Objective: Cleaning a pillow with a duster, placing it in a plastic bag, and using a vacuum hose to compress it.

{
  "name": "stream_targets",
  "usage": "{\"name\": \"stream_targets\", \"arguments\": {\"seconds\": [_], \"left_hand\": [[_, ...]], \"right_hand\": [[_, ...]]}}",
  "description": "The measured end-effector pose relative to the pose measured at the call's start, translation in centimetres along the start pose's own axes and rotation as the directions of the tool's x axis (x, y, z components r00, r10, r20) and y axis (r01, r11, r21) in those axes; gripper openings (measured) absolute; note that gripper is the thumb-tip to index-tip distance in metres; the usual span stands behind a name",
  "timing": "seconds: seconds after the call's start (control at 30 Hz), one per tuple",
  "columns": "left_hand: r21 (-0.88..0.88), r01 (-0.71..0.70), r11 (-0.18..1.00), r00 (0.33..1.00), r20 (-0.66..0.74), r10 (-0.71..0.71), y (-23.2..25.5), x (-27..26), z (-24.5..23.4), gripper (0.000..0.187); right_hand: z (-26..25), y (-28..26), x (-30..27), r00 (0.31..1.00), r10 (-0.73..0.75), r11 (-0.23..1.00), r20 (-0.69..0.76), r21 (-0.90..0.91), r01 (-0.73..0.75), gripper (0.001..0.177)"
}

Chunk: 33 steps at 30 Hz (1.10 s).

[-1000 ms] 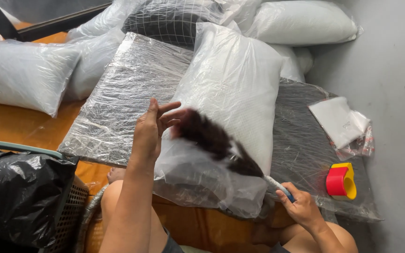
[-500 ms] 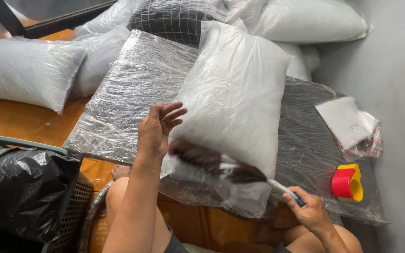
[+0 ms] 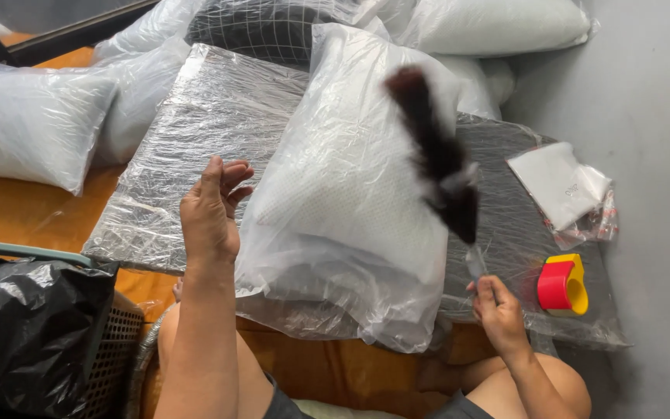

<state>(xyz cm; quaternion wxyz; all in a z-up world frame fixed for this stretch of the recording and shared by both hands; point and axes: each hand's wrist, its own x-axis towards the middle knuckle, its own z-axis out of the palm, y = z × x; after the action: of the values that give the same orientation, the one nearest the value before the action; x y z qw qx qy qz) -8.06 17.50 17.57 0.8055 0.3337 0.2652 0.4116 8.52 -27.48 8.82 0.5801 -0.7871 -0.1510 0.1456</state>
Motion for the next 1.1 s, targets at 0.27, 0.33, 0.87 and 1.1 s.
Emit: {"name": "stream_targets", "arguments": {"seconds": [0.27,0.33,0.87,1.1], "left_hand": [[0.220,-0.056,0.974,0.995,0.093,0.036,-1.6,0.1,0.8,0.033],[0.260,-0.090,0.961,0.991,0.121,0.060,-1.9,-0.3,0.9,0.039],[0.966,-0.103,0.237,0.974,0.147,-0.175,-6.2,4.8,0.4,0.116],[0.986,-0.025,0.167,0.943,0.078,-0.324,-8.1,3.0,3.6,0.110]], "right_hand": [[1.1,-1.8,3.2,0.995,-0.039,0.786,-0.093,-0.618,-0.028,0.042],[-0.6,0.7,6.1,0.984,0.096,0.793,-0.151,-0.586,-0.167,0.051],[-5.9,8.5,13.4,0.936,-0.022,0.488,-0.352,-0.820,-0.298,0.062],[4.1,-1.9,9.2,0.941,0.325,0.945,0.093,-0.059,-0.321,0.094]]}}
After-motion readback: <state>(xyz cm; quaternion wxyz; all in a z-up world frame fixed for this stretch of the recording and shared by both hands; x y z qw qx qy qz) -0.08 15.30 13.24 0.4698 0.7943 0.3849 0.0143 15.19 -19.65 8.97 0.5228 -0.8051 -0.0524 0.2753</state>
